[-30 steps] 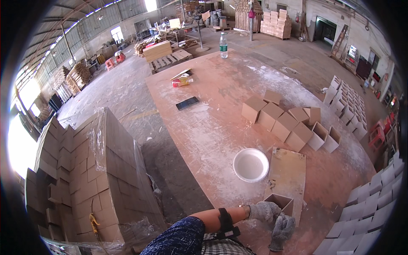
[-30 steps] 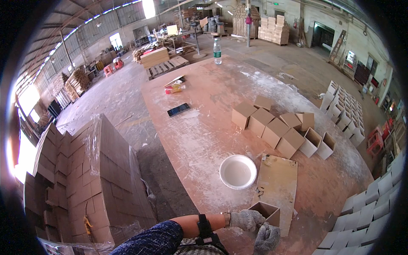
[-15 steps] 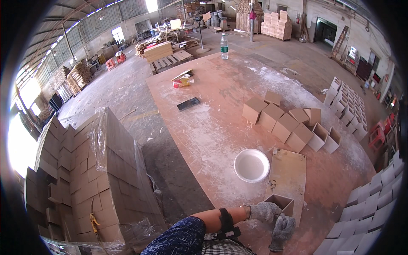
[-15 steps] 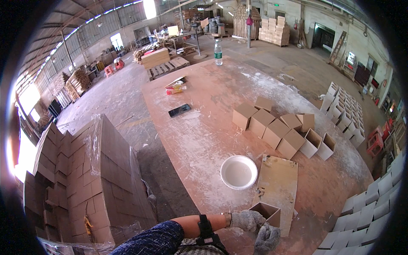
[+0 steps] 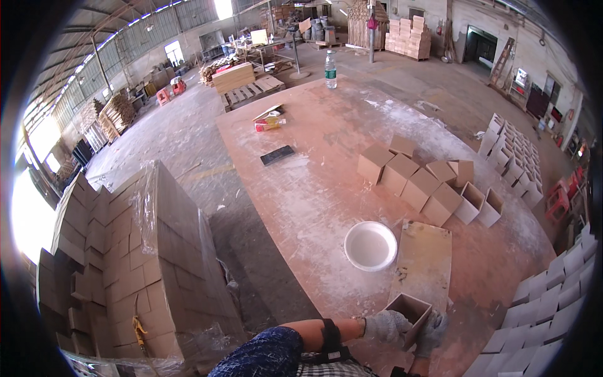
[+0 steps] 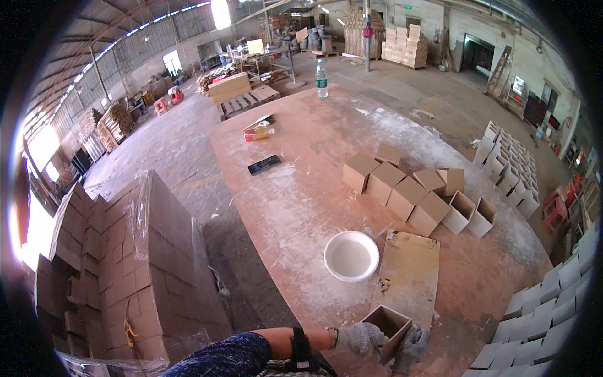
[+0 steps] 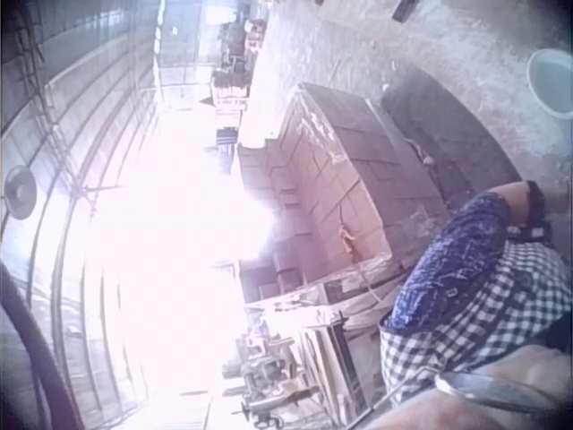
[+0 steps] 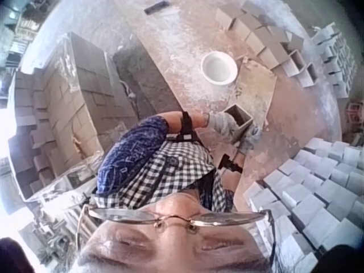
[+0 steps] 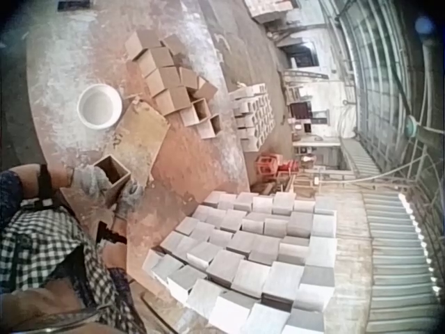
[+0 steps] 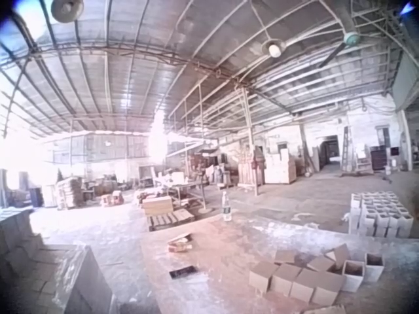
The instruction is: Sanding the edges and surfaces of small wooden boxes using a sanding block in a manufacturing setting.
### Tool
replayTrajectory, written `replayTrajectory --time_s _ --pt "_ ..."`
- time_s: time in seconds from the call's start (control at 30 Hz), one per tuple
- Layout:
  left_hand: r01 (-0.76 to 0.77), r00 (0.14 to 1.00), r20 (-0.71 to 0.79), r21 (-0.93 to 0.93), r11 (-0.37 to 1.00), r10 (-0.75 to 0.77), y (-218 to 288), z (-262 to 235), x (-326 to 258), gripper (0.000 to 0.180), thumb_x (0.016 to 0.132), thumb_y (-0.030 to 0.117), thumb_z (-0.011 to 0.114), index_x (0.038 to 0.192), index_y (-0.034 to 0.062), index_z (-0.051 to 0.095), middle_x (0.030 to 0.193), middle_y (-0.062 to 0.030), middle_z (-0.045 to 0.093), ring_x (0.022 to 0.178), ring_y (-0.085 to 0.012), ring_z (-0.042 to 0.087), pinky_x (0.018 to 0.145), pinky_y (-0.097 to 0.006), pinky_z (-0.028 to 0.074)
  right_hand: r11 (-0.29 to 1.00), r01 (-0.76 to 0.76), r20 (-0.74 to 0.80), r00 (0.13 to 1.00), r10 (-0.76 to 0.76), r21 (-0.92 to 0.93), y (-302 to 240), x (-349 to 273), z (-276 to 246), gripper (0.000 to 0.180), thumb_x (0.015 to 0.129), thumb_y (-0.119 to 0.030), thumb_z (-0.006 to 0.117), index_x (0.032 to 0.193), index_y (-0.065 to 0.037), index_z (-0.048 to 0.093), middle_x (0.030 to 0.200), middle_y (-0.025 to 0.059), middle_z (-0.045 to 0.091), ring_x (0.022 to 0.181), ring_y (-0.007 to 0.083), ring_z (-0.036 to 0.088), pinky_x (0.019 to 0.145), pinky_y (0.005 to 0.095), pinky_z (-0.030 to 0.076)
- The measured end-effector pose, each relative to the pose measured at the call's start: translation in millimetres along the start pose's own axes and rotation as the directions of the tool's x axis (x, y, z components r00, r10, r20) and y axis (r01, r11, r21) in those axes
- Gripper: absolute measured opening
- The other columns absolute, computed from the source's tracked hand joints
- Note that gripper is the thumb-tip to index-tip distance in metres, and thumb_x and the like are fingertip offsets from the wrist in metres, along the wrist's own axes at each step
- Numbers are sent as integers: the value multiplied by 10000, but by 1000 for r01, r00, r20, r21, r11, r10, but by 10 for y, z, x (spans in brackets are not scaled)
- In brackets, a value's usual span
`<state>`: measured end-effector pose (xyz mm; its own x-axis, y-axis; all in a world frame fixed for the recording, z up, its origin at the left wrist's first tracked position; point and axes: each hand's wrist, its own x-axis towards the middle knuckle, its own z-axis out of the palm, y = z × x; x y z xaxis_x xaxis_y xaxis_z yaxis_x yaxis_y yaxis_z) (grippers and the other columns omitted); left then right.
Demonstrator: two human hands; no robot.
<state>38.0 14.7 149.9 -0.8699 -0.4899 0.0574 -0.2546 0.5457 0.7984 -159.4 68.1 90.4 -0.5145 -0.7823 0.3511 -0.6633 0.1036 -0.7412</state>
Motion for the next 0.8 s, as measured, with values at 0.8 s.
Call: replayTrajectory --time_s 0.8 --pt "-77 997 -38 -86 993 74 -196 191 -91 270 664 257 667 898 123 658 802 -154 652 798 -387 616 664 -443 479 881 457 -10 887 -462 -124 -918 -353 -175 262 909 -157 557 709 -43 433 640 89 383 585 237 392 559 383 333"
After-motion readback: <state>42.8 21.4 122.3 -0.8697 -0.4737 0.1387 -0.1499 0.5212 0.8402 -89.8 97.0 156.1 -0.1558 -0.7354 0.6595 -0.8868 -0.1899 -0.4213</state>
